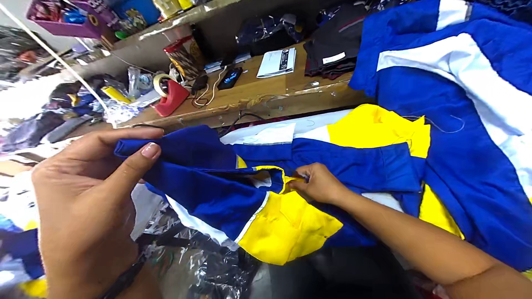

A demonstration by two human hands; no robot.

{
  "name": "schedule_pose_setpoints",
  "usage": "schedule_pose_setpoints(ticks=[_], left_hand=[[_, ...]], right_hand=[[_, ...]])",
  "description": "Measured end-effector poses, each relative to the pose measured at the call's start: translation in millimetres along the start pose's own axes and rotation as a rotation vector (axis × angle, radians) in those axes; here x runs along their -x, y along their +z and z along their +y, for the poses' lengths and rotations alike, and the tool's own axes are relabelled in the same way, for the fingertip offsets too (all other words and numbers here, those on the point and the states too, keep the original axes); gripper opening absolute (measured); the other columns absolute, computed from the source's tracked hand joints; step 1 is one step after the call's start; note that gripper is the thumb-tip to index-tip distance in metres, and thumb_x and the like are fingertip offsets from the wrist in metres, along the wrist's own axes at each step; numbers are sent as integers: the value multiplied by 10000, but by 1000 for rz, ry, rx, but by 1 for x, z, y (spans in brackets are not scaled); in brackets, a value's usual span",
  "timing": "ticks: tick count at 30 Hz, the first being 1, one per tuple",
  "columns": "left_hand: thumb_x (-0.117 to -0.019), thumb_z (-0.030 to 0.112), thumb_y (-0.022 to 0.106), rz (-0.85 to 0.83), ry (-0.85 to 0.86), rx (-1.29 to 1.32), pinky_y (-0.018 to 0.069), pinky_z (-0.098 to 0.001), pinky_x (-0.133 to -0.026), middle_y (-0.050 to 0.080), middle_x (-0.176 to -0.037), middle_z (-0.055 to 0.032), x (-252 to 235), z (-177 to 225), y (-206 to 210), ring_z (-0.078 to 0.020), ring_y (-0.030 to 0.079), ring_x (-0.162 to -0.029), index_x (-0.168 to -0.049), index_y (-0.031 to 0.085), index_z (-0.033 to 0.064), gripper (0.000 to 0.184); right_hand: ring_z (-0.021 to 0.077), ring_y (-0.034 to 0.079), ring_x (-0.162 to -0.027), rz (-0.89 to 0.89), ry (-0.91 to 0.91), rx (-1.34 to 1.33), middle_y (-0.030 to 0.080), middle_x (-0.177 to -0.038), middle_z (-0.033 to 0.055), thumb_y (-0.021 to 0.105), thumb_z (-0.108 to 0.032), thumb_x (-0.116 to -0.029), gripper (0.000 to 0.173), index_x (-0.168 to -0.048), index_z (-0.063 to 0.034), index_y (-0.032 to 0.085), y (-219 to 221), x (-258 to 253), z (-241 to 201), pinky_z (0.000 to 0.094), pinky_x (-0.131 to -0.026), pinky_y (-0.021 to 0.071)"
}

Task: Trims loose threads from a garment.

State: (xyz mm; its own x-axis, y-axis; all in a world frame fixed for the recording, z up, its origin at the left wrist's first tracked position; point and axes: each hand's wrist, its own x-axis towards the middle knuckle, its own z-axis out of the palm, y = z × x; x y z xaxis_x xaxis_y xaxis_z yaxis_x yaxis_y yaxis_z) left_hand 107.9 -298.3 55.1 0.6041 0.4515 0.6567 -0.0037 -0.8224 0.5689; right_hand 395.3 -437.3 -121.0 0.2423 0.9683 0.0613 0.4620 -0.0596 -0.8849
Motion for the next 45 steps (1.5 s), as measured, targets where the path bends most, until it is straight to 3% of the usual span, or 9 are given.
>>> schedule_pose_setpoints(ticks=[8, 13, 16, 21, 24, 26, 35, 41, 45], left_hand=[[-950, 241, 712, -9, -86, 109, 579, -168, -665, 725, -1007, 132, 13, 24, 39, 5, 672, -779, -1117, 731, 224, 169], [-997, 257, 652, -448, -15, 150, 602, -247, -725, 718, -1086, -7, 12, 8, 120, -68, 689, -868, -1198, 720, 65, 286], [-1046, 235, 532, -298, -29, 91, 584, -236, -710, 737, -918, 23, -5, 2, 120, -31, 676, -774, -1039, 737, 56, 272], [-1050, 285, 478, -294, 131, -124, 401, -467, -1135, 530, -1461, -194, -89, -44, 102, -266, 495, -1366, -1430, 515, -33, 496], [-1026, 242, 484, -668, -64, 267, 543, -194, -884, 686, -1117, 113, -109, -55, 123, 52, 631, -997, -1258, 635, 136, 297], [-1010, 170, 478, -911, -185, 436, 561, -164, -710, 705, -859, 137, -119, -63, 134, 55, 653, -771, -999, 679, 167, 202], [-1038, 100, 473, -703, -84, 393, 539, -150, -671, 643, -795, 128, -129, -72, 141, 43, 621, -723, -964, 613, 143, 164], [-1129, 378, 202, -1202, -403, -61, 568, -373, -777, 705, -858, -65, -134, -69, 180, -160, 683, -805, -990, 689, 5, 629], [-1029, 547, 519, -1202, -452, -485, 550, -594, -773, 707, -825, -177, -125, -94, 228, -334, 702, -800, -904, 727, -21, 618]], right_hand=[[364, 685, -847, 430, -86, 311, 707, -906, 181, 633, -195, -978, 198, -1035, -36, 737, -111, -78, -87, 641, -777, 505], [177, 707, -907, 583, -287, 199, 742, -986, 58, 632, -122, -954, 175, -1081, -109, 752, -138, -126, -155, 438, -846, 558], [107, 649, -803, 460, -471, 78, 711, -913, 36, 655, -22, -908, 165, -1031, -75, 751, -133, -120, -150, 359, -764, 545], [-31, 585, -693, 237, -729, 59, 735, -956, -3, 609, 5, -913, 195, -1026, -54, 756, -119, -69, -113, 171, -621, 488], [-87, 530, -649, 131, -797, -88, 730, -997, -16, 604, 71, -884, 206, -1004, -26, 739, -116, -54, -104, 100, -574, 444], [-84, 576, -697, 138, -808, -139, 732, -1016, -7, 625, 79, -875, 185, -996, -14, 729, -117, -51, -93, 97, -611, 484], [265, 704, -960, 424, -9, 2, 713, -1160, 127, 808, -319, -884, 712, -1481, -93, 493, -76, 3, 24, 494, -767, 588], [8, 653, -747, 456, 84, -161, 720, -887, -1, 675, -147, -941, 134, -1010, -43, 727, -64, 12, 70, 198, -693, 545], [60, 693, -943, 643, 44, -79, 705, -1214, 83, 668, -174, -923, 334, -1228, -37, 667, -63, 13, 77, 208, -718, 573]])
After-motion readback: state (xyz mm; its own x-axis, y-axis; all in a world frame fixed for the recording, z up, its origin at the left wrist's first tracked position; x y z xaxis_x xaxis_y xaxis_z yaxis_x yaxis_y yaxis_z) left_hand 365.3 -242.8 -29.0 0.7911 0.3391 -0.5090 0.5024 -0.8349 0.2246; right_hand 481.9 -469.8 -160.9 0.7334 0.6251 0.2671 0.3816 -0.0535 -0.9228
